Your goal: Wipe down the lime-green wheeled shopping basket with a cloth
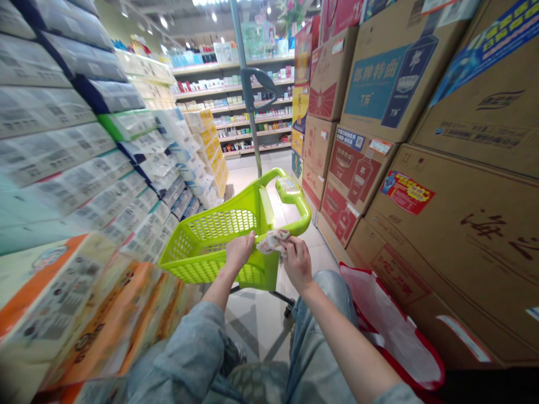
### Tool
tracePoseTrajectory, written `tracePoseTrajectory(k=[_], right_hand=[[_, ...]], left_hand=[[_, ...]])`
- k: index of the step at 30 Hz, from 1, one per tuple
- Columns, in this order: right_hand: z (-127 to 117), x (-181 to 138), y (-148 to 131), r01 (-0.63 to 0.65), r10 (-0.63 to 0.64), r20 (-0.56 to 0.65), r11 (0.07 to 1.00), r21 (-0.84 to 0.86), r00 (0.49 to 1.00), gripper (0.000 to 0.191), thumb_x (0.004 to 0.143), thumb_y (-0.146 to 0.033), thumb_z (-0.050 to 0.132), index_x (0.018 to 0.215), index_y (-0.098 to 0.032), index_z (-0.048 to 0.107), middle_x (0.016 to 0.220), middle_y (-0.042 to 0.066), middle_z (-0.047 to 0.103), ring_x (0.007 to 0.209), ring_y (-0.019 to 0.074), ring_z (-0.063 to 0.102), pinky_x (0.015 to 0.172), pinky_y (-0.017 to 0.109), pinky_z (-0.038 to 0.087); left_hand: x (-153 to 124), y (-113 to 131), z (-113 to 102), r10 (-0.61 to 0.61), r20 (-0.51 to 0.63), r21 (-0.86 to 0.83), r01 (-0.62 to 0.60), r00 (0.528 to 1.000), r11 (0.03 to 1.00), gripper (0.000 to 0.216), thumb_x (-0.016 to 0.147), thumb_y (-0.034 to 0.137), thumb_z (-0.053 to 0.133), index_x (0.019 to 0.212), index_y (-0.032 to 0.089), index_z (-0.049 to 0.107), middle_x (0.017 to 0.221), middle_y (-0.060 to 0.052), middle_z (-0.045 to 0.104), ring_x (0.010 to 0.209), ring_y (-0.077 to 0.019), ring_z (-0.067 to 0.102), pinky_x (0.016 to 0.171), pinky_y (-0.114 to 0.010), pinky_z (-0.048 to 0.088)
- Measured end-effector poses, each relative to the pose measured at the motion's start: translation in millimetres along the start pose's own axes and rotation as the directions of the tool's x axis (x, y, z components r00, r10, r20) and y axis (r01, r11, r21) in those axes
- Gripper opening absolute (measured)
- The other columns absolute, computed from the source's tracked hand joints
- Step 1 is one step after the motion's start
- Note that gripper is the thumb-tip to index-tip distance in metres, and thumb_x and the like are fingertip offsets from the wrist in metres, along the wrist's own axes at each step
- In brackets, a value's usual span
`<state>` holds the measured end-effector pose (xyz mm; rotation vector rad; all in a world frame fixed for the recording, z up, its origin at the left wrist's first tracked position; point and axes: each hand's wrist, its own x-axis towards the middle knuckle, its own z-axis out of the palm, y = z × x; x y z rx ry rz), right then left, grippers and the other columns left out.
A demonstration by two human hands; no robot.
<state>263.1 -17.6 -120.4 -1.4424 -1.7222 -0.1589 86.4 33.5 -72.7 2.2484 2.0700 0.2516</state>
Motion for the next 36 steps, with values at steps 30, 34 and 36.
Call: tracePoseTrajectory(k=[30,34,36], right_hand=[[15,20,-4,0.001,0.014,-0.243,0.998,0.062,0.970,0.016,0.091,-0.030,0.047,0.101,-0.019,0.053,0.097,0.010,0.052,0.097,0.0240,0.052,0.082,0.038,0.046],[33,-5,-1,0.012,-0.011,-0.107,1.000,0.009,0.994,0.014,0.090,-0.027,0.047,0.097,-0.017,0.054,0.094,0.011,0.055,0.090,0.0241,0.052,0.078,0.037,0.046],[37,-14,1,0.028,-0.028,-0.024,0.999,-0.020,0.999,0.014,0.090,-0.027,0.047,0.097,-0.017,0.055,0.092,0.010,0.056,0.088,0.0240,0.052,0.078,0.037,0.045]], left_hand=[[0,-6,2,0.078,0.006,-0.445,-0.067,0.997,0.893,0.056,0.097,0.047,0.010,0.112,0.032,0.063,0.114,0.002,0.067,0.110,-0.0181,0.060,0.091,-0.030,0.043],[-1,-18,3,0.090,0.007,-0.469,-0.077,0.996,0.880,0.057,0.097,0.045,0.011,0.111,0.027,0.063,0.112,-0.001,0.068,0.108,-0.0174,0.060,0.092,-0.029,0.043],[-2,-28,4,0.095,0.005,-0.376,-0.086,0.995,0.923,0.055,0.097,0.044,0.014,0.103,0.023,0.065,0.110,-0.004,0.069,0.106,-0.0193,0.061,0.090,-0.030,0.043]])
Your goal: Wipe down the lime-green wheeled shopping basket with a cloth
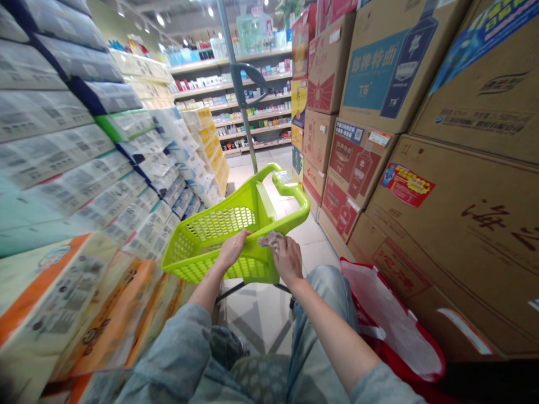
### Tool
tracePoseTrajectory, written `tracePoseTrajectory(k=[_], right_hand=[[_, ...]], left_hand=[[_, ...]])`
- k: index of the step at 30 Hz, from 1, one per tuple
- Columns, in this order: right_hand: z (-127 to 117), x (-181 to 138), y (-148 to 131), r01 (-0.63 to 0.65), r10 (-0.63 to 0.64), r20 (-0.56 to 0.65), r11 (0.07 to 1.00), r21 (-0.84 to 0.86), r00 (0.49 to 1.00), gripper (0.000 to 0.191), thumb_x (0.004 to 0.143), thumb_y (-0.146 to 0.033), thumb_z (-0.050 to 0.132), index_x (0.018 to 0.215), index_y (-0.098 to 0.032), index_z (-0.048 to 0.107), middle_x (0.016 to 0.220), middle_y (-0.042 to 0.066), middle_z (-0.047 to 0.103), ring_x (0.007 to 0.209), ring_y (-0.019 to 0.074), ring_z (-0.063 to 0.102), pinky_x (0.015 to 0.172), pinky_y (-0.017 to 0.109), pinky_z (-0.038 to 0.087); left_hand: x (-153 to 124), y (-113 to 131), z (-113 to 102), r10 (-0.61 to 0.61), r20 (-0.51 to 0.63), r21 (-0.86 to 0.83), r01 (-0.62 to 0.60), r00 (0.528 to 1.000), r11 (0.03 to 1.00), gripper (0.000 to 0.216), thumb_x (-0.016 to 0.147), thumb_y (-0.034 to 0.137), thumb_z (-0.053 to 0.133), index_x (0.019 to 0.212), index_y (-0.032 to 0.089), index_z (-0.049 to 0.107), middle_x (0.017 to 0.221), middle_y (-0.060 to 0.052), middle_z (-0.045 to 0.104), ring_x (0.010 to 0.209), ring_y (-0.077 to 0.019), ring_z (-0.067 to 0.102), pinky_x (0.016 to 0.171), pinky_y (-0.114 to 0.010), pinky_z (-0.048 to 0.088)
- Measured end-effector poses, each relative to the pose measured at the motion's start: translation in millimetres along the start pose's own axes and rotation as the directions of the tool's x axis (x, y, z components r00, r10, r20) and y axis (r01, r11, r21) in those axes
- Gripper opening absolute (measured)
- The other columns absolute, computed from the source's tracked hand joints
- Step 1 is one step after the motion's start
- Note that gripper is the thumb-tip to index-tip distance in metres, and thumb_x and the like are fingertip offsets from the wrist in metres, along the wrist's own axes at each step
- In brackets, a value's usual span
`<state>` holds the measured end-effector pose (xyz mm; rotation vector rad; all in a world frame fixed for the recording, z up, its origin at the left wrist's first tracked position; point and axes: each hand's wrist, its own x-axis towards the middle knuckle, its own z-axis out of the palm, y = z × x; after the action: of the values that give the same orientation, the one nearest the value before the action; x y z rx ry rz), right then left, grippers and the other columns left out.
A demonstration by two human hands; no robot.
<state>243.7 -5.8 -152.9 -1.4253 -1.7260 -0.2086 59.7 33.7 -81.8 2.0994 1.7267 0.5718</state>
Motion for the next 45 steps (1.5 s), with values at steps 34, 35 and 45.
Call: tracePoseTrajectory(k=[34,35,45], right_hand=[[51,-23,14,-0.260,0.258,0.037,0.944,0.204,0.965,0.016,0.086,-0.027,0.048,0.097,-0.016,0.052,0.098,0.011,0.056,0.095,0.0225,0.053,0.085,0.041,0.045],[55,-29,17,-0.275,0.272,0.046,0.933,0.233,0.961,0.018,0.086,-0.028,0.047,0.099,-0.016,0.051,0.098,0.011,0.057,0.095,0.0224,0.053,0.084,0.040,0.046],[46,13,9,-0.384,0.463,-0.185,0.857,0.343,0.867,0.046,0.089,-0.039,0.042,0.126,-0.011,0.038,0.124,0.021,0.045,0.122,0.0289,0.040,0.101,0.049,0.035]], left_hand=[[-2,14,16,0.071,0.015,0.355,-0.072,0.997,0.932,0.043,0.098,0.044,0.017,0.093,0.022,0.054,0.095,-0.005,0.065,0.091,-0.0173,0.061,0.076,-0.026,0.041],[-1,14,17,0.071,0.016,0.354,-0.072,0.997,0.933,0.043,0.098,0.044,0.017,0.093,0.022,0.054,0.095,-0.005,0.065,0.091,-0.0173,0.061,0.076,-0.026,0.041],[0,17,19,0.069,0.016,0.359,-0.070,0.997,0.931,0.044,0.097,0.047,0.016,0.094,0.022,0.053,0.094,-0.006,0.065,0.089,-0.0189,0.061,0.073,-0.028,0.040]])
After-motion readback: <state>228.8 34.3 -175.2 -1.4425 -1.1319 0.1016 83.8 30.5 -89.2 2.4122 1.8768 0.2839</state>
